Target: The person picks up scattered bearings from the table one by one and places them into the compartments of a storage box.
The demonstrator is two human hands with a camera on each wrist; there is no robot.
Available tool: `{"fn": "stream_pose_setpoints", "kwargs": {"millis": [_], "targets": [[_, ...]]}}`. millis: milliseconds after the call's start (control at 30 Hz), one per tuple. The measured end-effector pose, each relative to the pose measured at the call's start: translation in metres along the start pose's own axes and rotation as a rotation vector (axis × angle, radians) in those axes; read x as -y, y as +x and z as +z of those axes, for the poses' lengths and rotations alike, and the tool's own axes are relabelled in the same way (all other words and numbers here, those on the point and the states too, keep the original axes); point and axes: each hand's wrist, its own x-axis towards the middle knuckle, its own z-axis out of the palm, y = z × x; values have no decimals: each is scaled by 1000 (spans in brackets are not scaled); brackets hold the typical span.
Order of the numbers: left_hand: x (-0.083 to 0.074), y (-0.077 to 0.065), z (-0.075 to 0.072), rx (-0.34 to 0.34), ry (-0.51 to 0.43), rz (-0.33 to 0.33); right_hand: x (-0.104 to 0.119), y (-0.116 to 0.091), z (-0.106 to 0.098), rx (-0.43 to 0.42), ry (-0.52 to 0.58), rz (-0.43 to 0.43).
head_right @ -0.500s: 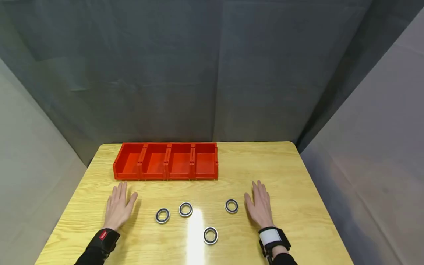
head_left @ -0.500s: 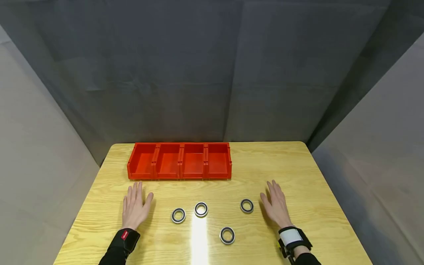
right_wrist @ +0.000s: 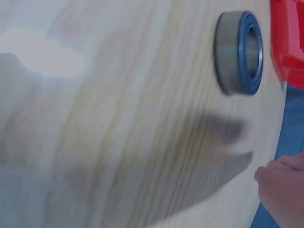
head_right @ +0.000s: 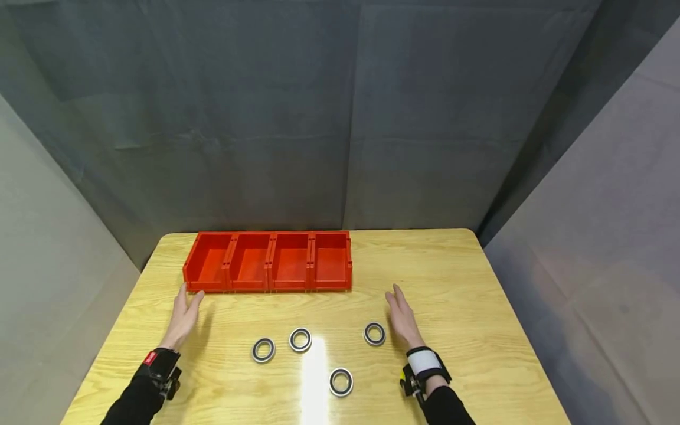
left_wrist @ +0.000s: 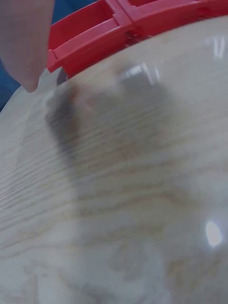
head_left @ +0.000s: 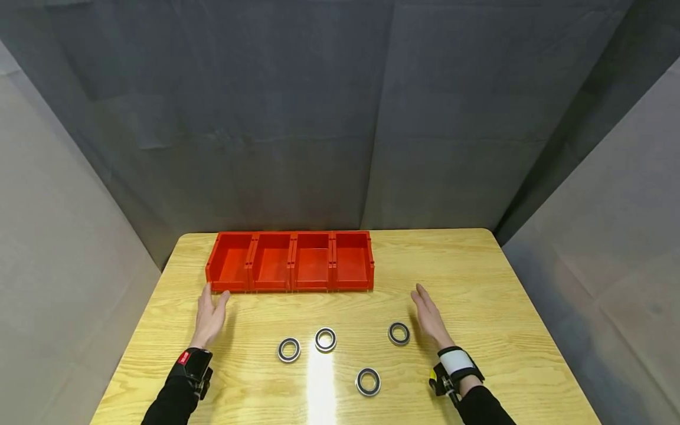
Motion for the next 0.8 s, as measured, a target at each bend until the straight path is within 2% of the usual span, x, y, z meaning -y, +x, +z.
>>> {"fn": "stream_pose_setpoints", "kwargs": {"millis": [200, 367, 467, 633, 800], "targets": [[-1, 10, -8, 34, -142, -99, 11, 12, 9, 72, 181, -18], [1, 18, -15, 43, -223, -136, 18, 21, 17, 154, 391, -13], [1, 22, -20, 50, -240, -147, 22, 26, 22, 182, 517, 20], [-1, 30, -28, 55, -242, -155, 28, 34, 29, 210, 631, 49], [-6, 36, -32, 71, -274, -178, 35, 41, 34, 221, 673, 49]]}}
